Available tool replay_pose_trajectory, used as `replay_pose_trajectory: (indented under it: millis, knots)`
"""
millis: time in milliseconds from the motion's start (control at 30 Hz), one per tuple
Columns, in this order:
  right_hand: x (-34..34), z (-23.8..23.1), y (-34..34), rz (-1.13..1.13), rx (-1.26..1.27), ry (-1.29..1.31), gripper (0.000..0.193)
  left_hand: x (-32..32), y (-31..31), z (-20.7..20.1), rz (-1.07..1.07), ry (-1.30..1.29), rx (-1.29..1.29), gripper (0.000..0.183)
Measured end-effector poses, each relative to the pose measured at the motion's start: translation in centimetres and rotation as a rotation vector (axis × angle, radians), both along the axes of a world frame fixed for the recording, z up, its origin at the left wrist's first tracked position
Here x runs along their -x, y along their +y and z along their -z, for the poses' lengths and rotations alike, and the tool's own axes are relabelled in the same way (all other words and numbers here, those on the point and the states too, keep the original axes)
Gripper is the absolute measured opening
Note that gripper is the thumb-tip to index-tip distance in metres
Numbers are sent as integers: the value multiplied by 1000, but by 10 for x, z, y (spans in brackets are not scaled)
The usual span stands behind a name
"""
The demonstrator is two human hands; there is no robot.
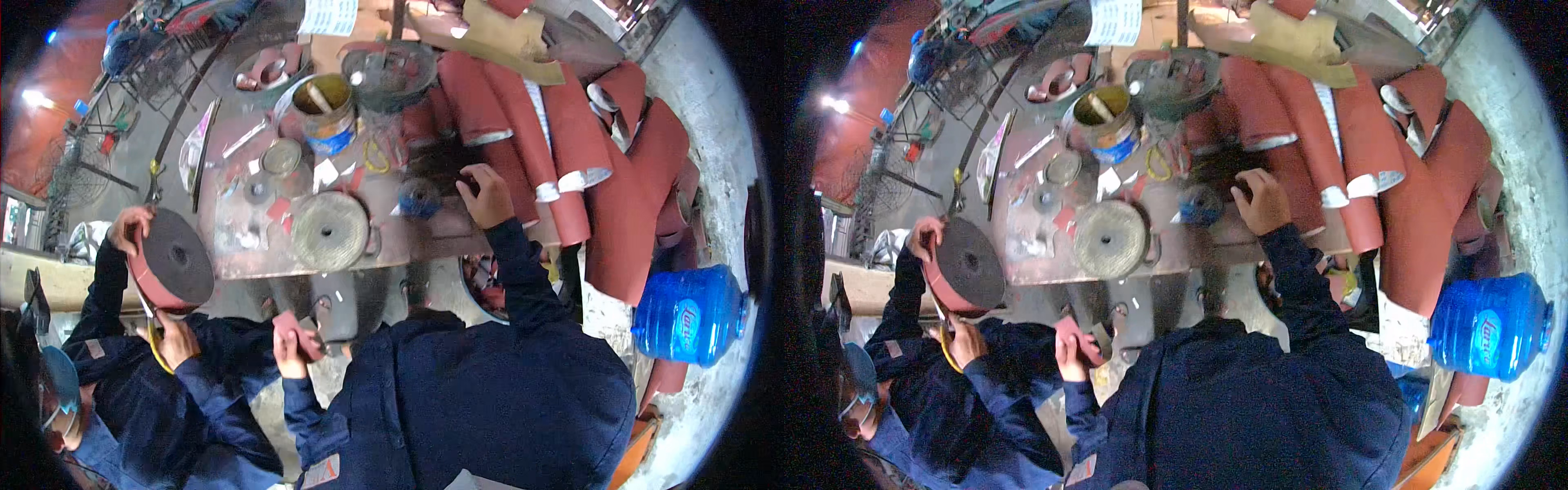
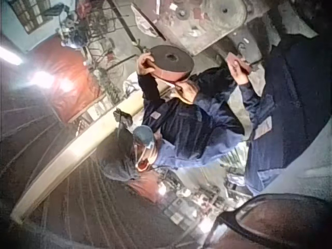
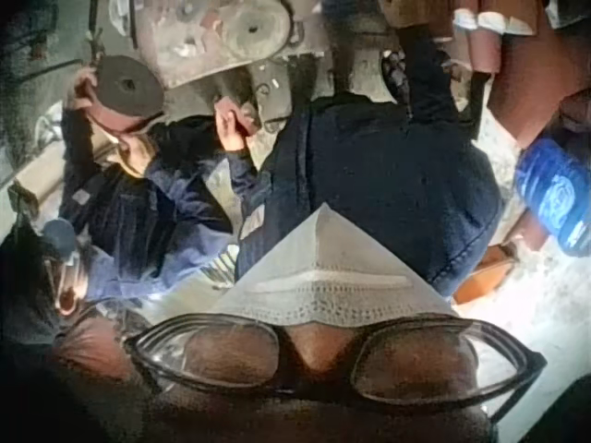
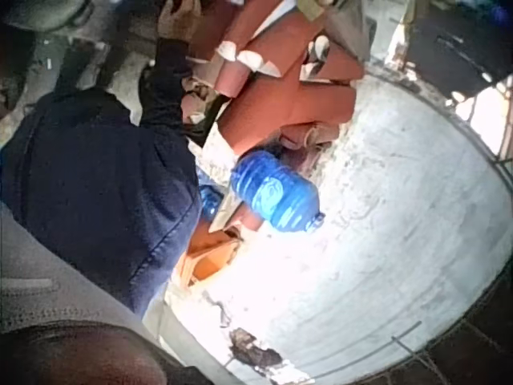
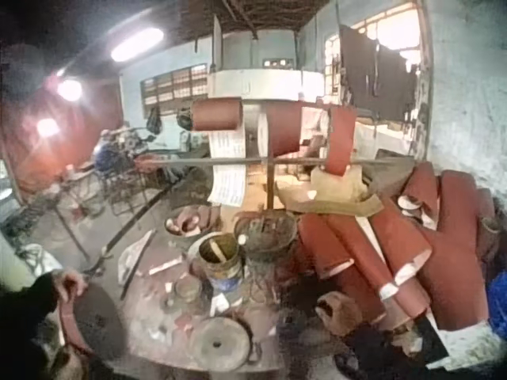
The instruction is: The person cuts sandpaper strips with scissors, rubs sandpaper sheets using a small grinding disc, and wraps a sandpaper strip around a ring before cutting it with scissors.
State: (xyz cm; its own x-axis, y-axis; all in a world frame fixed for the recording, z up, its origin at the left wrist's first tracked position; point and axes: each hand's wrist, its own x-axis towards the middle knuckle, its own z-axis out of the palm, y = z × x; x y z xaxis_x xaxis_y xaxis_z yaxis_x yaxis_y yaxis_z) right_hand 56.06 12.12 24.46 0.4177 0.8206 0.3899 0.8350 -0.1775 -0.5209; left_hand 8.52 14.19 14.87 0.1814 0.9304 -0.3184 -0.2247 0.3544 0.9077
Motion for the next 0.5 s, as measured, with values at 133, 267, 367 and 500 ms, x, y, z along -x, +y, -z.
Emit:
replay_pose_trajectory:
  millis: [133,267,367,500]
  knots:
    - [-90,-46,43,73,-431,-250,17,-16,-28,14,-41,46,-89,42]
    - [-236,-44,115,249,-275,-97,24,-34,-56,18,-121,67,-103,37]
    - [-301,-26,167,396,150,-367,40,-40,-80,17,-259,89,-112,29]
    - [-340,1,203,370,352,-429,58,-30,-115,21,-406,99,-52,26]
